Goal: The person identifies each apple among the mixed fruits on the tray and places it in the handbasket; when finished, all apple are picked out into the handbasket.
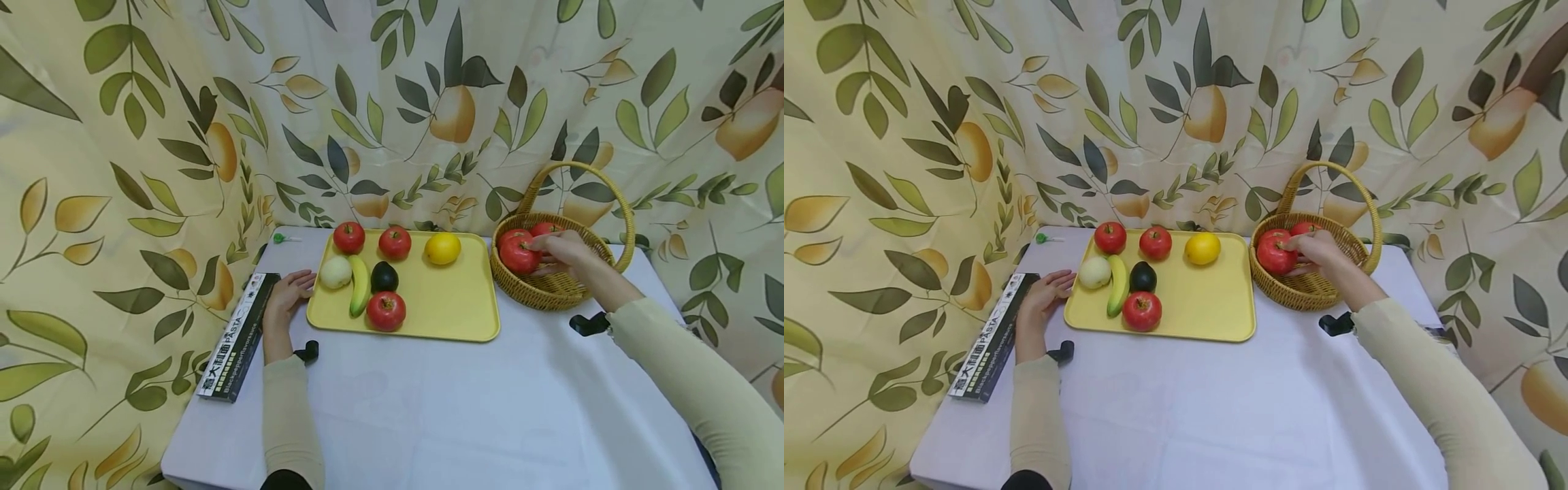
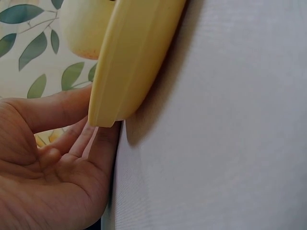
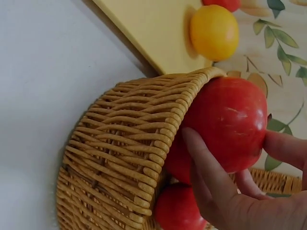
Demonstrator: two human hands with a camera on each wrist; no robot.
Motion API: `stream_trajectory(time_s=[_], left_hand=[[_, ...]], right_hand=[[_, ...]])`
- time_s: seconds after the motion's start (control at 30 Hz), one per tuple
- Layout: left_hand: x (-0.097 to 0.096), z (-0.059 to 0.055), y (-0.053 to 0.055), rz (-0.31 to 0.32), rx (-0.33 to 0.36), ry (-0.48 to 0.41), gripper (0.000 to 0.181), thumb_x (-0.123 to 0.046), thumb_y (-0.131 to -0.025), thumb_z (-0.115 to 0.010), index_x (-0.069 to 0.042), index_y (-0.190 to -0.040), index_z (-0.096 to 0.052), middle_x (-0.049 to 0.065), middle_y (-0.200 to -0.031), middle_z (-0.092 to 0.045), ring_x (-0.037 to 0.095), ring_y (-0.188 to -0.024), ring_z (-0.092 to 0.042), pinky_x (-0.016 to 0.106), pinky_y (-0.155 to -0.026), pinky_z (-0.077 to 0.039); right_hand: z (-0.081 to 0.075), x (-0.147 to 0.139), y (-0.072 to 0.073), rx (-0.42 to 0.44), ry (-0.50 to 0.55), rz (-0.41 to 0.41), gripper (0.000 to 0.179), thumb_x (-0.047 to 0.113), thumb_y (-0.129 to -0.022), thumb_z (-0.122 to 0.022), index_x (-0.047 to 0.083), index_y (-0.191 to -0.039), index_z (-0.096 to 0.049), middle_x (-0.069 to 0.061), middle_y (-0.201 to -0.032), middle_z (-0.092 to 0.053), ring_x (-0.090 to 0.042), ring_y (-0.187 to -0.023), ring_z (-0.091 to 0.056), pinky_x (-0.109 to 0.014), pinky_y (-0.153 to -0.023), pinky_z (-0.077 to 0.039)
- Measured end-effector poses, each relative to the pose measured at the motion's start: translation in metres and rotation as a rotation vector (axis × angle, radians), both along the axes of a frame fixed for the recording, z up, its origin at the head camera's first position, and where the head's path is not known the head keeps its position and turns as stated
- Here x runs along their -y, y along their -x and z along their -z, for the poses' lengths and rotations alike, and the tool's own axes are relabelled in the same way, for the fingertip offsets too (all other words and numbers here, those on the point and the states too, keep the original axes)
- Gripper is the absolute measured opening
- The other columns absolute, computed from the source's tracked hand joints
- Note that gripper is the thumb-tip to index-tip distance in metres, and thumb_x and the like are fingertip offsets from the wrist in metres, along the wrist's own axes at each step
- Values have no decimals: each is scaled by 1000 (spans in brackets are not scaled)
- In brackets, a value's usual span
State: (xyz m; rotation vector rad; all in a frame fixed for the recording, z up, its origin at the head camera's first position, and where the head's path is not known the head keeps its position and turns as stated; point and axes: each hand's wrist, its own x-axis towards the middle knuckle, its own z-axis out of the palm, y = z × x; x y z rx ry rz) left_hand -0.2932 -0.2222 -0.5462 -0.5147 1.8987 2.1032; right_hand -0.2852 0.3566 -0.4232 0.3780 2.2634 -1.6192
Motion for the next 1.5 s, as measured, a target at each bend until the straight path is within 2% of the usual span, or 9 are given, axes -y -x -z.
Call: stream_trajectory(time_s=[0.33,0.57,0.63,0.87,1.0,1.07,1.17,1.3,1.5], left_hand=[[2,-2,-2,-2,-5,18,72,18,-93,-58,-7,-158,-42,16,-156,-51,26,-144,-50,36,-117,-43],[2,4,-2,7,-45,-4,72,22,-92,-57,-1,-158,-40,21,-158,-46,30,-146,-47,29,-107,-51],[2,5,-2,4,-50,-11,71,22,-92,-57,0,-158,-40,22,-158,-46,30,-146,-47,28,-106,-52],[2,3,-3,6,-44,-10,72,22,-93,-57,-3,-158,-40,19,-158,-48,28,-146,-48,33,-113,-47],[2,2,-2,9,-44,-16,72,21,-93,-57,-4,-159,-40,19,-158,-48,28,-146,-47,36,-115,-45],[1,1,-2,6,-40,-18,71,20,-93,-58,-4,-158,-41,19,-158,-48,28,-145,-48,38,-116,-45],[0,0,-2,4,-40,-19,70,19,-94,-58,-5,-158,-42,19,-157,-49,28,-145,-49,38,-116,-45],[0,0,-1,0,-41,-29,70,19,-94,-57,-5,-158,-42,18,-158,-49,27,-145,-49,37,-116,-44],[0,0,-3,3,-34,-19,69,18,-95,-57,-5,-158,-42,18,-157,-49,27,-144,-50,37,-116,-44]], right_hand=[[9,6,3,-23,-41,39,56,20,-104,-61,-12,-146,-43,-23,-138,-43,-33,-114,-55,-50,-94,-59],[20,6,5,-35,-47,58,42,16,-102,-64,-9,-133,-50,-20,-123,-54,-18,-85,-68,-51,-88,-61],[23,7,7,-34,-56,59,40,16,-102,-64,-8,-131,-52,-18,-120,-56,-17,-82,-69,-50,-87,-62],[35,10,14,-25,-64,110,31,17,-104,-59,-5,-124,-53,-17,-122,-48,-18,-83,-67,-49,-88,-62],[35,13,17,-43,-49,146,36,16,-104,-59,-7,-130,-51,-17,-120,-50,-17,-79,-68,-49,-87,-62],[35,15,18,-43,-65,159,42,16,-104,-58,-9,-137,-48,-19,-123,-50,-20,-83,-68,-48,-86,-62],[34,18,19,-40,-83,164,52,16,-106,-55,-14,-146,-40,-28,-138,-46,-27,-93,-68,-47,-88,-62],[32,23,21,-28,-81,173,64,15,-106,-50,-19,-153,-24,-33,-157,-31,-32,-108,-64,-45,-95,-59],[33,22,20,25,-73,214,73,21,-107,-50,-15,-157,-11,-33,-159,-29,-33,-113,-63,-44,-100,-56]])
